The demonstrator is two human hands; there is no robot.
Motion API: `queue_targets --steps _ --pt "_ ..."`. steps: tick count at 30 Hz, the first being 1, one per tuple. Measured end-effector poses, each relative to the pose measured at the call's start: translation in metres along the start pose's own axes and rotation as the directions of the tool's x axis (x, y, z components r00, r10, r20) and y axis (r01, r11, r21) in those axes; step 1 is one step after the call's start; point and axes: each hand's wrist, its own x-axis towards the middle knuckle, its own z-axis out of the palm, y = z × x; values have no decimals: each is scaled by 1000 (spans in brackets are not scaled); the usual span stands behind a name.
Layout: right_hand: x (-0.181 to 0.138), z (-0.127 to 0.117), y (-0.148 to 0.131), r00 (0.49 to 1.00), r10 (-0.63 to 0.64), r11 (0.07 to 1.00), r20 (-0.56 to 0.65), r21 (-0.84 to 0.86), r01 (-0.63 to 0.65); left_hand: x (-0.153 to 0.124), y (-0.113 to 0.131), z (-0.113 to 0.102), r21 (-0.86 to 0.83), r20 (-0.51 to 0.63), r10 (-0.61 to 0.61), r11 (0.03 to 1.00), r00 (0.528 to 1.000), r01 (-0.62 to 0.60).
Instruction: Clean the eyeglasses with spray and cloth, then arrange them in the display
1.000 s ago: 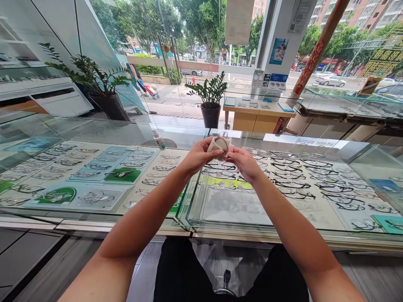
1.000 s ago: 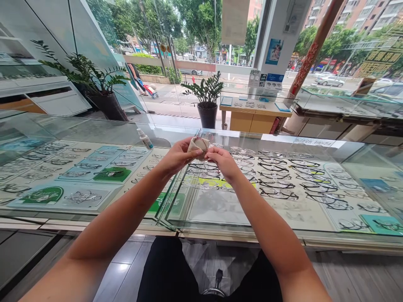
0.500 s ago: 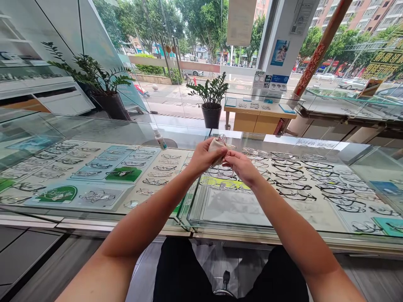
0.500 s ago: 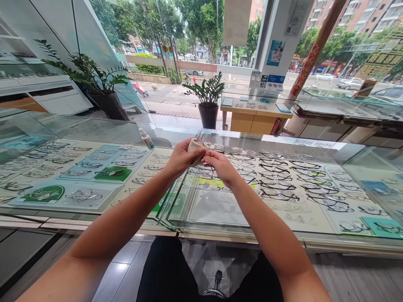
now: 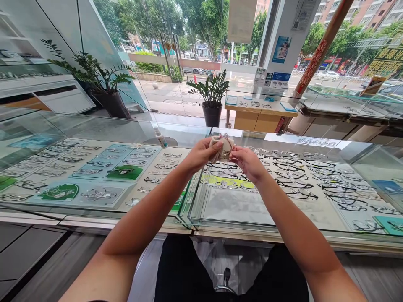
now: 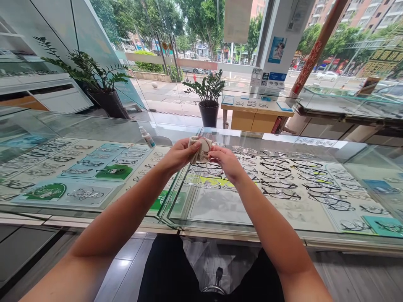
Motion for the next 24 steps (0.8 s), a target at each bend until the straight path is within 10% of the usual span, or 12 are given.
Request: queue_targets --steps 24 --pt "0 0 8 991 -113 993 -68 23 114 7 -8 14 37 -408 135 991 903 -132"
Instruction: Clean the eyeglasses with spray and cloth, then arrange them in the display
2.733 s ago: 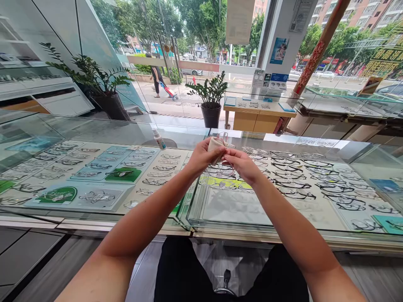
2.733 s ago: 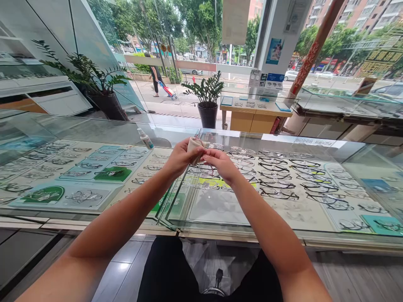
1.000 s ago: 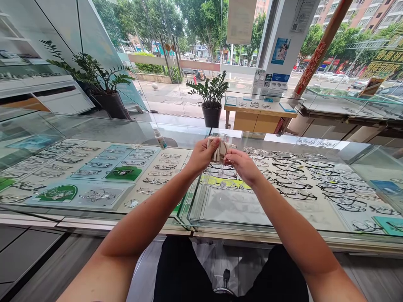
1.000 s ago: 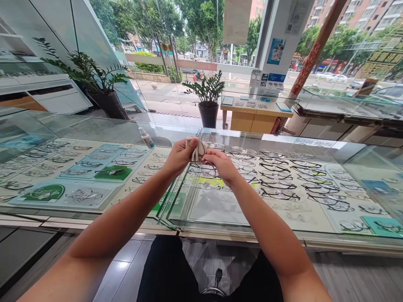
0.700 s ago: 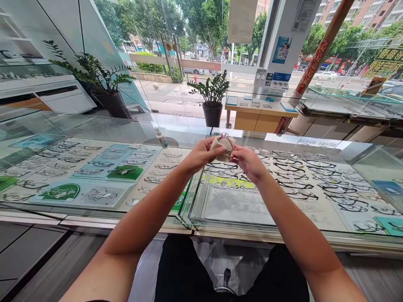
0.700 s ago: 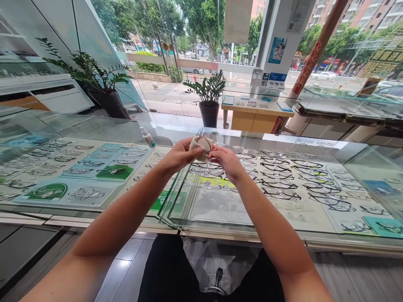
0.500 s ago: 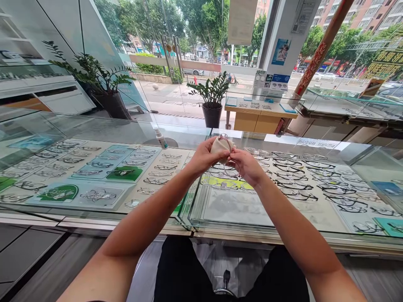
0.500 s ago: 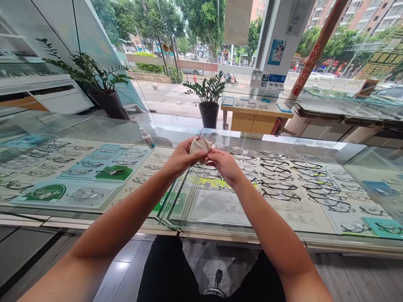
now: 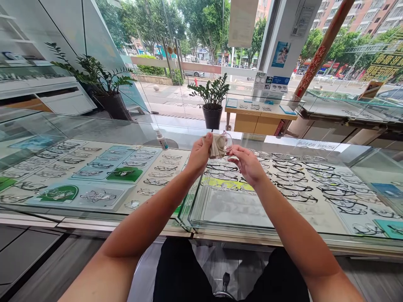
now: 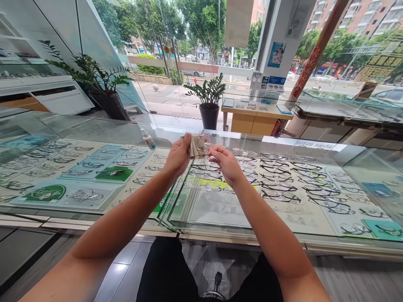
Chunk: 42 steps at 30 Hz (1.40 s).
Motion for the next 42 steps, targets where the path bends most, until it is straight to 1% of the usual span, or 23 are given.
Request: queue_targets --steps 4,6,11,14,16,18,21,23,24,26,29,30,33,34,36,37,39,40,42 --pt "5 -15 -11 997 -48 997 -54 64 51 14 -1 -15 -41 -99 1 999 995 -5" --pt "7 -19 -15 997 -59 994 -48 89 63 17 -1 -21 -23 -113 26 999 993 -28" --pt "9 -24 -18 998 -59 990 -19 130 61 15 -1 -26 129 -53 92 988 994 -84" --pt "9 -25 -21 998 -57 989 -5 137 57 10 -1 -26 269 1 194 945 981 -188" --pt "9 -26 -24 999 -40 992 14 117 38 6 1 -25 379 38 282 884 959 -275" --pt "7 -28 -29 999 -7 997 43 73 3 2 2 -24 484 87 377 793 922 -369" --pt "5 -30 -34 994 52 999 98 -15 -51 -2 4 -23 590 199 526 610 827 -529" --pt "3 -31 -37 984 94 993 149 -78 -83 -3 4 -23 622 267 581 506 769 -598" --pt "3 -31 -37 978 115 989 175 -111 -96 -3 4 -22 631 292 588 474 755 -614" --pt "2 -31 -37 968 142 981 209 -159 -110 -4 3 -22 649 327 571 444 753 -618" --pt "1 -33 -36 967 141 978 214 -182 -103 -5 2 -22 670 355 540 422 763 -611" --pt "1 -33 -36 967 138 978 213 -183 -100 -5 2 -23 670 363 544 411 756 -618" --pt "2 -35 -34 965 136 975 223 -202 -91 -4 2 -23 647 390 578 382 717 -660" --pt "3 -36 -33 964 135 973 228 -214 -86 -4 3 -23 642 395 579 381 713 -665" --pt "5 -38 -32 975 100 973 199 -225 -54 -4 4 -23 649 390 558 398 733 -649" --pt "7 -40 -31 986 58 976 154 -217 -23 -4 4 -23 658 377 548 409 747 -632" --pt "11 -47 -30 998 -65 979 0 -195 64 -4 5 -23 679 333 555 419 762 -602" --pt "13 -51 -30 988 -127 976 -87 -190 108 -3 5 -24 688 308 576 415 757 -595" --pt "18 -62 -30 954 -209 966 -216 -197 167 -2 4 -25 699 262 635 394 726 -597"
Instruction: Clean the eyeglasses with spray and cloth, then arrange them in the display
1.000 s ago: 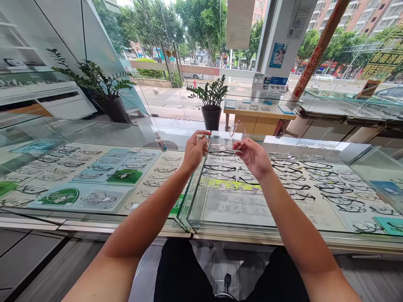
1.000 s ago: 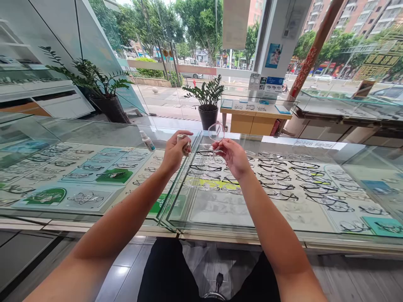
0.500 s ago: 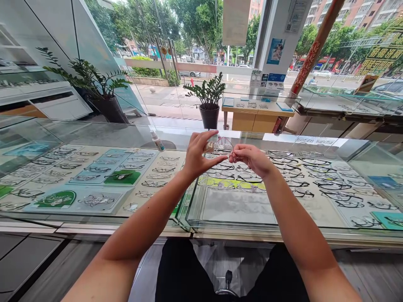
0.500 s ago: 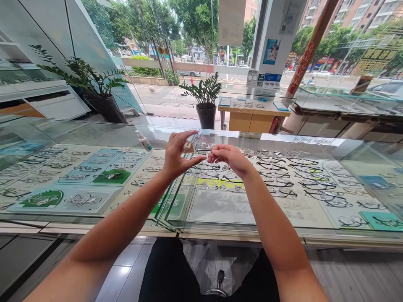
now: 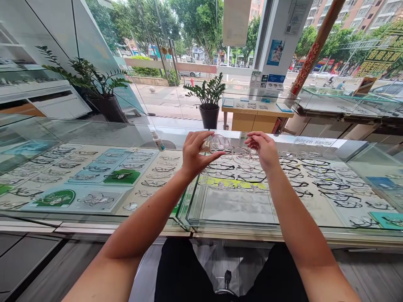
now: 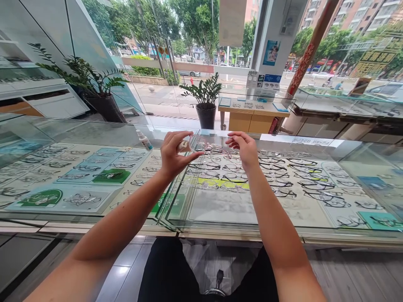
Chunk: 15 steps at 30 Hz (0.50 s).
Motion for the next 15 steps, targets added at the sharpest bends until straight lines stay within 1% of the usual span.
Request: queue_targets --steps 2,4,6,9,11,13,15 --pt "6 -8 3 997 -26 1000 -68 11 26 1 -3 1 9 -74 13 1000 997 -12" --pt "10 -12 5 996 -45 998 -78 28 47 2 -7 2 11 -128 -3 1000 992 5" --pt "11 -11 6 995 -74 997 -67 3 75 3 -8 3 13 -163 -45 999 986 48" --pt "5 -1 3 987 -149 982 -55 -129 141 5 -5 3 2 -214 -94 995 972 96" --pt "-3 6 -5 967 -249 948 -45 -218 234 9 1 1 -9 -247 -92 996 965 92" --pt "-11 13 -19 933 -360 898 9 -267 349 17 9 -3 -11 -267 -59 998 962 58" --pt "-17 17 -40 897 -424 850 123 -288 441 31 20 -8 -18 -293 2 1000 956 -8"
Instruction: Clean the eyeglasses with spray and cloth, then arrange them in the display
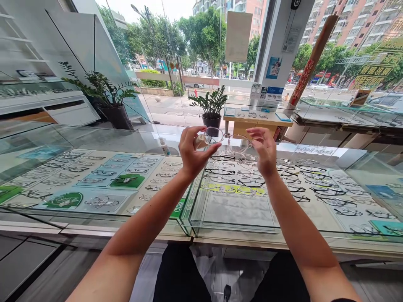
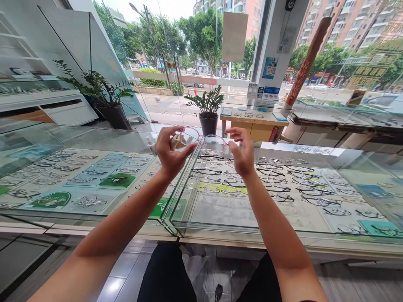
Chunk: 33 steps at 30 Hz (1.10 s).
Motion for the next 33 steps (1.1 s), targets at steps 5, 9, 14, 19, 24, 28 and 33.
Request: queue_targets --steps 5,9,14,19,24,28,33 --pt "22 -3 -60 969 -247 960 5 -133 245 54 32 4 -63 -134 141 987 981 -151" --pt "32 4 -91 915 -398 874 -58 -326 360 83 61 4 -6 -183 200 979 963 -204" --pt "28 4 -101 884 -452 857 -120 -332 394 88 81 -5 26 -154 244 970 958 -243" --pt "25 -5 -101 916 -394 868 -79 -358 343 86 75 -12 69 -100 263 964 959 -257" --pt "29 -11 -94 925 -372 858 -78 -410 311 83 70 -10 97 -65 225 971 972 -218" --pt "30 -15 -89 939 -337 862 -67 -423 279 81 71 -7 91 -44 189 979 981 -184" --pt "32 -19 -86 937 -343 839 -66 -470 274 81 74 -9 115 -4 179 977 984 -177"
